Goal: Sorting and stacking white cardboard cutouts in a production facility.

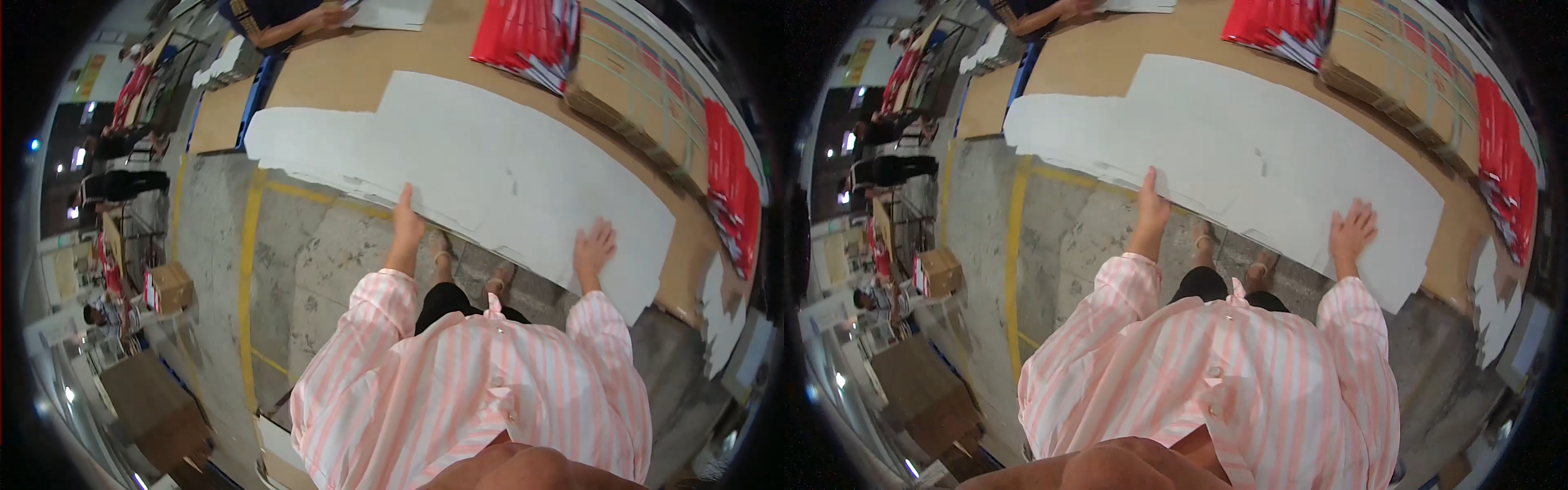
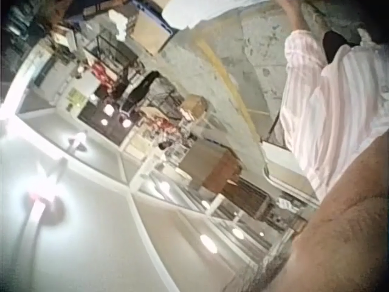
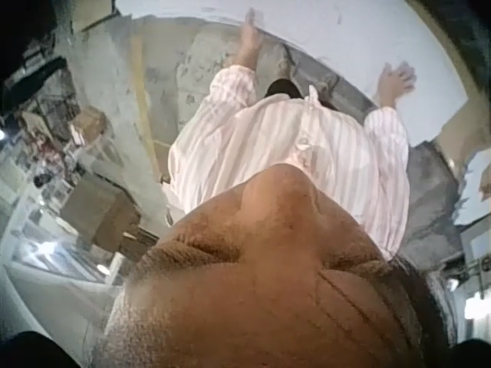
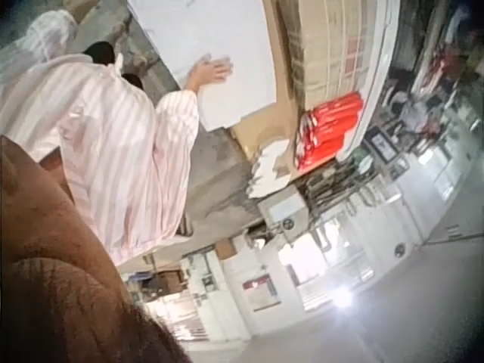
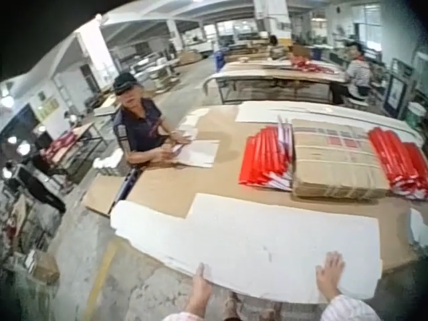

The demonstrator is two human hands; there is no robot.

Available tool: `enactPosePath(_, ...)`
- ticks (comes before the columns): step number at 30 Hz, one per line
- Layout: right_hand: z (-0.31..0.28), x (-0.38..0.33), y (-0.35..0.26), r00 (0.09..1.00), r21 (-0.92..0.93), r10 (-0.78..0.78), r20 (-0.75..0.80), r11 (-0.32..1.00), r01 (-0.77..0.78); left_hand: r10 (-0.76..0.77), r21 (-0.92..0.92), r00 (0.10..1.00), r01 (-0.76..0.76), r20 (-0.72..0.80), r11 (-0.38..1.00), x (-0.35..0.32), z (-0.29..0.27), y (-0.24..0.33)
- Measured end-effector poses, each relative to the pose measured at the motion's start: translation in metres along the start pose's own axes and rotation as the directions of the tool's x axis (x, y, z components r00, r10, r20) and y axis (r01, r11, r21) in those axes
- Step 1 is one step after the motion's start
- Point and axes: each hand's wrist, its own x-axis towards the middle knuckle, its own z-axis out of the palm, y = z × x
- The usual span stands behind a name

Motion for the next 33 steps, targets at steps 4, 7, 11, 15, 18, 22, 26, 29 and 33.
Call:
enactPosePath(4,0.003,-0.001,0.002,1.000,-0.003,0.019,0.020,1.000,-0.019,-0.010,0.002,0.999,0.009,0.039,1.000,-0.003,0.002,0.001)
enactPosePath(7,0.005,0.000,0.004,1.000,-0.002,0.022,0.018,1.000,-0.022,-0.042,-0.029,0.997,0.044,0.067,0.999,-0.005,0.005,0.003)
enactPosePath(11,0.007,0.001,0.007,0.999,0.018,0.036,0.012,0.999,-0.036,-0.090,-0.095,0.995,0.095,0.047,0.991,-0.012,0.018,0.006)
enactPosePath(15,0.007,0.002,0.006,0.999,0.003,0.039,0.015,0.999,-0.039,-0.142,-0.118,0.990,0.143,0.023,0.983,-0.016,0.021,0.008)
enactPosePath(18,0.005,0.002,0.004,0.999,0.008,0.043,0.027,0.999,-0.043,-0.211,-0.167,0.977,0.215,0.045,0.962,-0.017,0.015,0.013)
enactPosePath(22,0.008,0.001,0.008,1.000,0.013,0.030,-0.005,0.999,-0.030,-0.042,0.198,0.998,0.051,-0.050,0.979,-0.020,0.020,0.015)
enactPosePath(26,0.008,0.001,0.005,1.000,0.025,0.017,-0.011,1.000,-0.017,0.000,0.266,0.999,0.012,-0.047,0.964,-0.040,0.023,0.006)
enactPosePath(29,0.009,-0.001,0.007,0.998,0.027,-0.004,-0.062,1.000,0.006,-0.055,0.034,0.992,0.051,0.116,0.998,-0.054,0.023,-0.009)
enactPosePath(33,0.017,0.000,0.019,0.996,0.062,0.054,-0.077,0.997,-0.050,-0.131,-0.178,0.929,0.202,0.346,0.963,-0.071,0.042,-0.041)
